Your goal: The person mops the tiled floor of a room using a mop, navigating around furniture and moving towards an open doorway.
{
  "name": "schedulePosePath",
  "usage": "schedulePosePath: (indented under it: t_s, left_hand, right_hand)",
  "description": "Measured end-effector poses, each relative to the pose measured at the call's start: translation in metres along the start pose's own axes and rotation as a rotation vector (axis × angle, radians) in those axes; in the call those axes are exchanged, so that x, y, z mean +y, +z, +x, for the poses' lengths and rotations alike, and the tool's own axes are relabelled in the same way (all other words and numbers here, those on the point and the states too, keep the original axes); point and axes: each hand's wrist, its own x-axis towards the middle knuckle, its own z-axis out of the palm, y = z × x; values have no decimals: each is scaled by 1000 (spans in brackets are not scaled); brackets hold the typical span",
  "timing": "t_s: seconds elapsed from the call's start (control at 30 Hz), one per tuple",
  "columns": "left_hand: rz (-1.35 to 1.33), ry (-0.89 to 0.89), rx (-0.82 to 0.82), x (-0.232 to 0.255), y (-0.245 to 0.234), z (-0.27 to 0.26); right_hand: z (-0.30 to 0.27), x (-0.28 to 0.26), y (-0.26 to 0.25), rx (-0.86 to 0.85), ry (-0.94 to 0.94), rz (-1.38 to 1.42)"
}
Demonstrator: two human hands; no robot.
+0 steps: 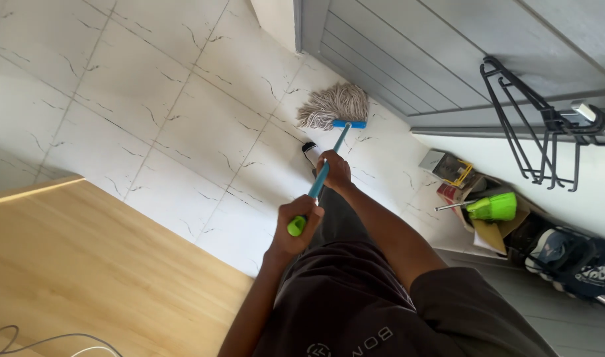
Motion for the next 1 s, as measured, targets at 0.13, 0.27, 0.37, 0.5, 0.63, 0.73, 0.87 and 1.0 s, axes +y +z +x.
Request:
schedulePosePath:
  t_s: [0.13,0.27,0.37,0.5,0.63,0.73,0.87,1.0]
  left_hand:
    - [110,-67,-20,29,-16,11]
    - [268,54,-59,47,-16,41]
    - [321,103,-32,50,-13,64]
    - [331,145,36,45,-14,91]
    - [304,151,112,39,-25,115]
    - [359,210,52,38,-33,126]
    - [327,211,-24,35,-34,127]
    - [273,229,-98,28,-29,116]
  right_hand:
    - [34,-9,15,-137,-11,-121]
    - [77,-31,21,-200,-82,-117]
    - [119,-56,14,-323,-194,-140]
    - [169,-77,1,-532,-305,-354]
    - [193,-77,4,-564,-364,-322]
    - [193,-71,3,-539,-358,-289]
    - [183,-56,-6,-496,-273,-257]
    - [154,-30,-19,-395,-228,-241]
